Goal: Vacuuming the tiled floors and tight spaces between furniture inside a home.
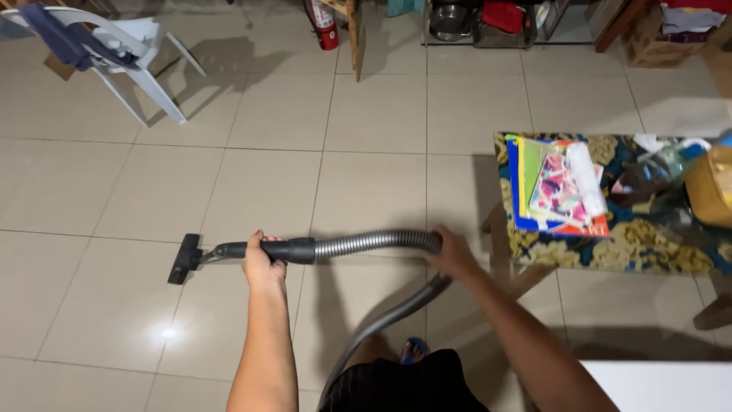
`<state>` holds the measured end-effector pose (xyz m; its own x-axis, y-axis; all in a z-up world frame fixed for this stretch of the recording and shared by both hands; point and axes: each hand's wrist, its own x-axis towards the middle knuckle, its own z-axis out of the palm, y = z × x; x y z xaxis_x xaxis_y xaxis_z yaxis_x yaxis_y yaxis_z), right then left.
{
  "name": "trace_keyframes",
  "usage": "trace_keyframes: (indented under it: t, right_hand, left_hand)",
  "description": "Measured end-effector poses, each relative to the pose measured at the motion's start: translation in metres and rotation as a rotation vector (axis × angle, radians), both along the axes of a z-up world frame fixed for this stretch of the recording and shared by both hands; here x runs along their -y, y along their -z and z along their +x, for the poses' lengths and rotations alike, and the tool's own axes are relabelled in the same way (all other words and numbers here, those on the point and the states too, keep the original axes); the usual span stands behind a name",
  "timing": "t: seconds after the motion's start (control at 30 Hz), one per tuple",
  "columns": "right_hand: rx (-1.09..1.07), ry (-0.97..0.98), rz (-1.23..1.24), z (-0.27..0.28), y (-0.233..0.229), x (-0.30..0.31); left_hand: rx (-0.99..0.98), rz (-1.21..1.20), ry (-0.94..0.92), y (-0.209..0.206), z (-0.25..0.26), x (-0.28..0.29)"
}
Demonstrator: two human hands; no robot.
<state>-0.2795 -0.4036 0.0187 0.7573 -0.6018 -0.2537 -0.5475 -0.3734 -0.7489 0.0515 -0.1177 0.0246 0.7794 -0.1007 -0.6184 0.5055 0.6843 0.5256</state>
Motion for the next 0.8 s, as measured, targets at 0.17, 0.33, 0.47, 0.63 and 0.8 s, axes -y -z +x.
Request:
trace_keyframes:
  t: [0.17,0.33,0.47,0.63,0.8]
  right_hand:
    - [0.246,-0.067,-0.218,0.073,-0.003,0.090]
    - [0.297,-0.032,-0.219,0.144,-0.004,0.184]
    - [0.344,0.025,-0.329,0.173,0.017,0.262]
    - [0.024,0.296,-0.258,0.158,0.034,0.308]
    - [0.024,0.408,-0.310,0.135,0.058,0.363]
  left_hand:
    - [0.034,-0.052,-0.023,-0.014,0.049,0.081]
    - [0.118,-0.047,-0.037,-0.019,0.115,0.176]
    - [0.132,-0.042,-0.011,0.018,0.157,0.270]
    - [0.128,0.049,0.125,-0.010,0.159,0.400]
    - [0.120,-0.040,0.349,-0.072,0.124,0.514]
